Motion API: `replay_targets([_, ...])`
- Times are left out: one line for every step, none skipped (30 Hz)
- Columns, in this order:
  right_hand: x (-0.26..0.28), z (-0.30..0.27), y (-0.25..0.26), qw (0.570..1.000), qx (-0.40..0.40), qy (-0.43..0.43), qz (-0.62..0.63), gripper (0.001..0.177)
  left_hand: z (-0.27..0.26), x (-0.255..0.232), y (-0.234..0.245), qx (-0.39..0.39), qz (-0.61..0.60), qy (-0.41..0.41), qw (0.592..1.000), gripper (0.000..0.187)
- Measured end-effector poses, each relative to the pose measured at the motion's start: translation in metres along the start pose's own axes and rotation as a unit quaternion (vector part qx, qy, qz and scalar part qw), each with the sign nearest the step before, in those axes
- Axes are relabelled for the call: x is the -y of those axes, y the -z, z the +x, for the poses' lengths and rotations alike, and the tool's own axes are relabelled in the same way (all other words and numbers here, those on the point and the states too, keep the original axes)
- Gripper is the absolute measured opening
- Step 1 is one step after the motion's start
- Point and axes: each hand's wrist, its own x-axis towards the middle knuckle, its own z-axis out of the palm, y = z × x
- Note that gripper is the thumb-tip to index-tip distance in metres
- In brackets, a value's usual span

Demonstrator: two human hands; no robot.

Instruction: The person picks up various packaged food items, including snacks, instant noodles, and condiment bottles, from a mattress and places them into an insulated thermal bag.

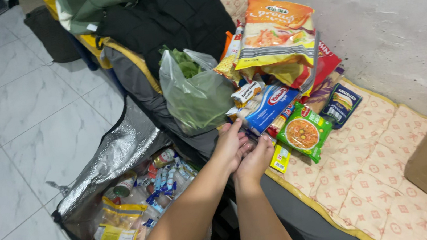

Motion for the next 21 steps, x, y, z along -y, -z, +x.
replay_targets([-0.006,-0.004,0.001,0.999,-0.017,-0.015,-0.023,0.037,0.0,-0.001,0.008,-0.015,-0.002,0.009,1.0,0.072])
replay_targets([-0.012,-0.008,0.002,0.999,-0.015,-0.018,-0.024,0.037,-0.001,-0.001,0.02,-0.018,-0.004,0.008,1.0,0.072])
replay_targets([-0.019,-0.011,0.002,0.997,-0.029,-0.048,-0.046,0.035,-0.002,-0.004,0.033,-0.002,0.011,-0.014,1.0,0.069])
replay_targets([-0.025,-0.012,0.002,0.994,-0.043,-0.078,-0.068,0.033,-0.001,-0.008,0.046,0.013,0.026,-0.036,0.999,0.066])
replay_targets([-0.032,-0.013,0.001,0.994,-0.04,-0.081,-0.069,0.033,-0.001,-0.014,0.06,0.01,0.024,-0.038,0.999,0.066])
replay_targets([-0.039,-0.013,-0.001,0.99,-0.038,-0.084,-0.106,0.032,-0.001,-0.021,0.075,0.0,0.034,-0.041,0.999,0.062])
replay_targets([-0.045,-0.015,-0.002,0.985,-0.036,-0.087,-0.144,0.031,-0.002,-0.027,0.091,-0.011,0.044,-0.044,0.998,0.059])
replay_targets([-0.049,-0.016,-0.003,0.985,-0.033,-0.09,-0.145,0.031,-0.003,-0.034,0.105,-0.014,0.043,-0.046,0.998,0.059])
replay_targets([-0.052,-0.017,-0.005,0.981,-0.021,-0.114,-0.154,0.031,-0.003,-0.041,0.12,-0.018,0.052,-0.057,0.997,0.056])
replay_targets([-0.055,-0.019,-0.009,0.977,-0.008,-0.138,-0.163,0.031,-0.004,-0.048,0.134,-0.023,0.061,-0.069,0.995,0.053])
replay_targets([-0.056,-0.022,-0.013,0.976,-0.005,-0.141,-0.163,0.031,-0.005,-0.054,0.147,-0.026,0.06,-0.071,0.995,0.053])
replay_targets([-0.057,-0.026,-0.018,0.971,0.027,-0.164,-0.173,0.035,-0.006,-0.062,0.16,-0.035,0.069,-0.073,0.994,0.052])
replay_targets([-0.057,-0.029,-0.023,0.963,0.059,-0.186,-0.184,0.039,-0.007,-0.068,0.171,-0.044,0.078,-0.076,0.993,0.051])
replay_targets([-0.056,-0.033,-0.029,0.963,0.061,-0.188,-0.185,0.039,-0.008,-0.073,0.182,-0.047,0.076,-0.077,0.993,0.051])
replay_targets([-0.054,-0.038,-0.035,0.953,0.099,-0.206,-0.199,0.041,-0.009,-0.078,0.192,-0.062,0.086,-0.077,0.991,0.05])
replay_targets([-0.053,-0.042,-0.041,0.941,0.137,-0.223,-0.213,0.043,-0.009,-0.081,0.201,-0.076,0.095,-0.078,0.989,0.05])
replay_targets([-0.051,-0.047,-0.045,0.94,0.139,-0.226,-0.215,0.043,-0.011,-0.082,0.211,-0.08,0.094,-0.078,0.989,0.05])
replay_targets([-0.049,-0.051,-0.05,0.929,0.171,-0.24,-0.225,0.044,-0.011,-0.082,0.22,-0.089,0.107,-0.077,0.987,0.049])
replay_targets([-0.047,-0.054,-0.054,0.917,0.202,-0.252,-0.233,0.044,-0.01,-0.082,0.228,-0.096,0.121,-0.077,0.985,0.048])
replay_targets([-0.046,-0.057,-0.057,0.916,0.204,-0.254,-0.235,0.044,-0.008,-0.081,0.236,-0.098,0.12,-0.077,0.985,0.048])
replay_targets([-0.045,-0.058,-0.059,0.91,0.22,-0.262,-0.232,0.046,-0.007,-0.077,0.245,-0.107,0.138,-0.075,0.982,0.046])
